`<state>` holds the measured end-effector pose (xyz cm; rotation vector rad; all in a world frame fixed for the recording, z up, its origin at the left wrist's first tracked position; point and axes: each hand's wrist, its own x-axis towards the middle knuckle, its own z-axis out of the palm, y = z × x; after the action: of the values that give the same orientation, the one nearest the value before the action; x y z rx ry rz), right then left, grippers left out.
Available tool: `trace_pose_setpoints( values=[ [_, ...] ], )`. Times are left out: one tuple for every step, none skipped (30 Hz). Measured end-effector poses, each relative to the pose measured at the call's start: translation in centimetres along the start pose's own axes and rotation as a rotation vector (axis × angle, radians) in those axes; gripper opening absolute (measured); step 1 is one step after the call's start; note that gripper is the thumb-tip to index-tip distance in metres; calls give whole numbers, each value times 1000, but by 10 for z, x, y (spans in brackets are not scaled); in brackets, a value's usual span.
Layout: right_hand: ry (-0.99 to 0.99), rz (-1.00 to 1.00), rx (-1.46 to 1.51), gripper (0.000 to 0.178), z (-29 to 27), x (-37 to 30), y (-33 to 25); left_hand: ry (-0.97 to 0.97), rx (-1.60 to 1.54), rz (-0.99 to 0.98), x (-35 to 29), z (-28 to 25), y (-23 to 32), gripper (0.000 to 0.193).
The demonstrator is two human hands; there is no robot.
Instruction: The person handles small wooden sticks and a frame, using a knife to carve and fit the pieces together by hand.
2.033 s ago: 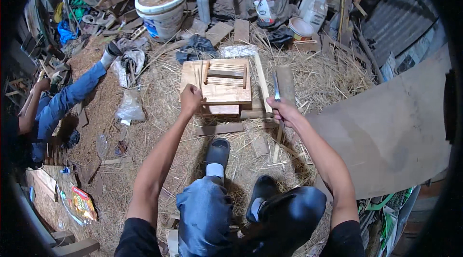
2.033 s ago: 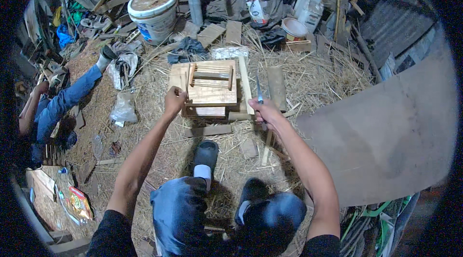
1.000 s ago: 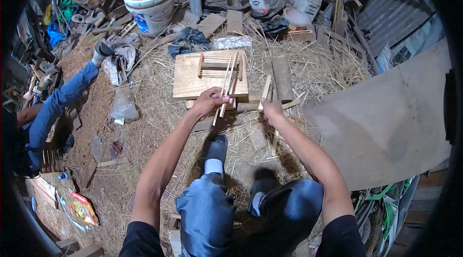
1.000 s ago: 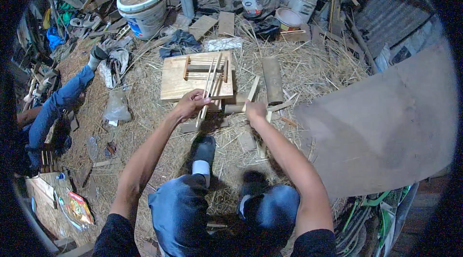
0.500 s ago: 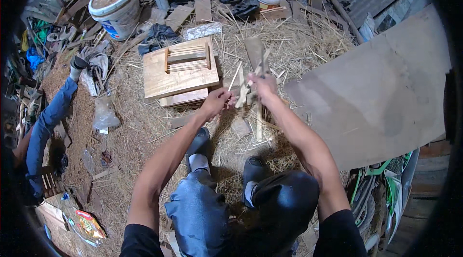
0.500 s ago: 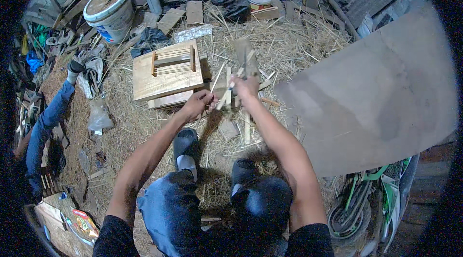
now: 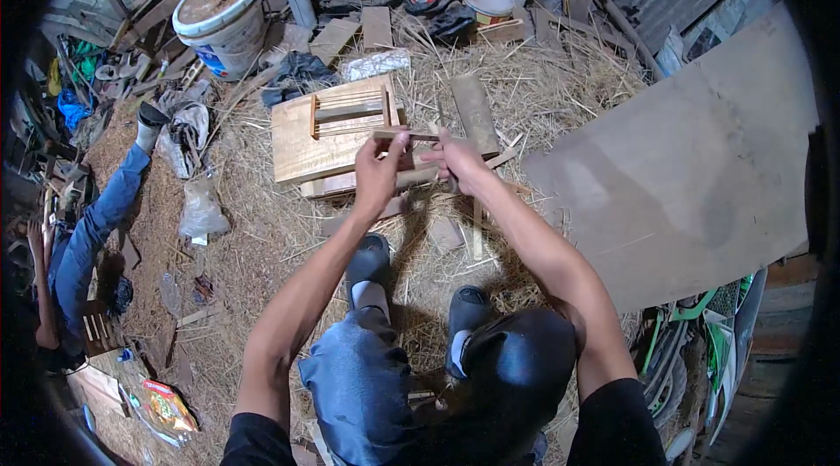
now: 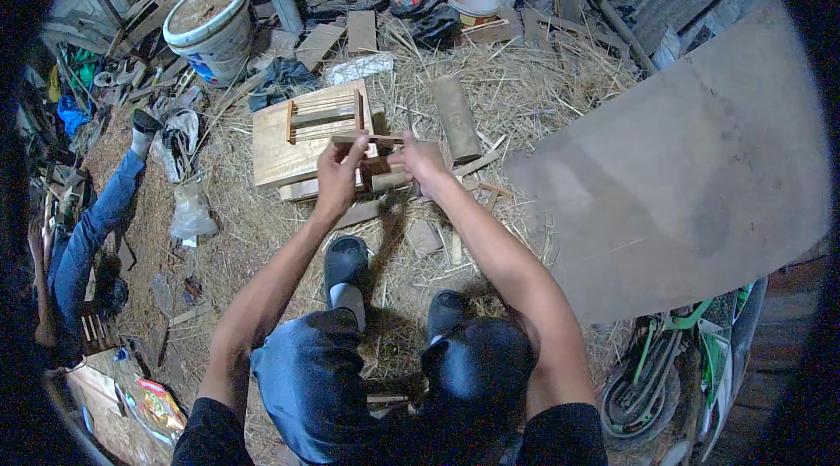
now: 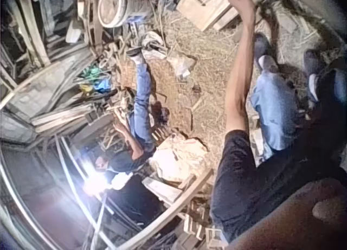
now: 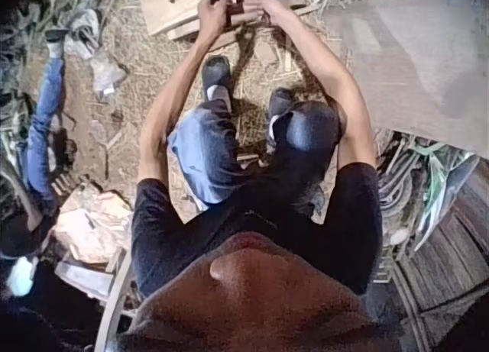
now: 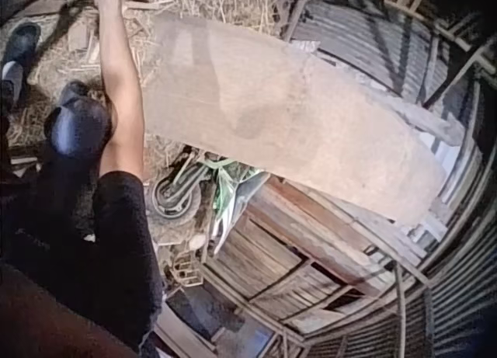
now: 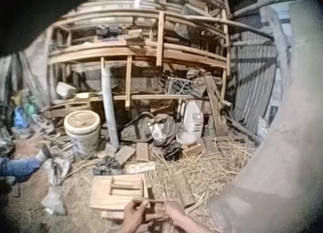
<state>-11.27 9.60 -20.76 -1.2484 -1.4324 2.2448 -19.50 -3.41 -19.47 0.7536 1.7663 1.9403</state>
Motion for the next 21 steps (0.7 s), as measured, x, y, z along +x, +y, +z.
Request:
trace_pose_setpoints(
  values=[
    [20, -36, -92, 28, 0, -2, 6, 29, 98, 65, 4, -9, -1, 26],
    [39, -72, -183, 28, 0, -5, 12, -24, 99, -70, 6, -21, -2, 26],
    [33, -34, -88, 27, -3, -5, 19, -24, 47, -130, 5, -29, -4, 26],
    [-30, -48, -48, 26, -6, -4, 28, -24, -12, -189, 1, -31, -4, 25],
    [-89, -62, -5, 26, -10, -2, 37, -25, 56, -217, -8, -27, 3, 25],
    [-149, -74, 38, 25, -14, -2, 47, -25, 124, -245, -21, -25, 9, 24],
    [-121, -86, -86, 25, 16, -25, 39, 19, 120, -220, -33, -41, -21, 25],
    [-269, 12, 106, 22, 20, -28, 44, 15, 143, -188, -45, -35, -28, 26],
    [-237, -87, 18, 22, 25, -28, 56, -5, 195, -217, -56, -32, -33, 25],
    [-220, -176, -72, 22, 40, -29, 63, -9, 254, -252, -62, -34, -31, 25],
    [-260, -102, -122, 23, 48, -29, 67, 91, 90, -432, -63, -36, -31, 24],
    [-302, -28, -173, 24, 57, -28, 71, 195, -79, -606, -65, -38, -31, 24],
    [-294, 16, -162, 23, 67, -25, 75, 291, -254, -777, -66, -40, -27, 23],
    [-298, -118, -313, 23, 70, -18, 81, 299, -210, -752, -66, -49, -36, 24],
    [-300, -253, -462, 23, 73, -6, 90, 307, -165, -727, -65, -64, -51, 26],
    [-309, -393, -602, 23, 78, 5, 101, 321, -112, -699, -65, -78, -65, 28],
    [-235, -380, -542, 25, 81, 18, 116, 395, -11, -553, -64, -86, -75, 27],
    [-213, -374, -651, 26, 82, 30, 129, 427, 40, -525, -65, -97, -83, 26],
    [-298, -384, -912, 24, 87, 30, 133, 474, 95, -499, -68, -114, -89, 26],
    [-366, -401, -1178, 24, 83, 31, 131, 506, 140, -468, -66, -120, -87, 26],
    [-368, -563, -1345, 24, 77, 39, 145, 499, 141, -426, -68, -127, -84, 28]
  ],
)
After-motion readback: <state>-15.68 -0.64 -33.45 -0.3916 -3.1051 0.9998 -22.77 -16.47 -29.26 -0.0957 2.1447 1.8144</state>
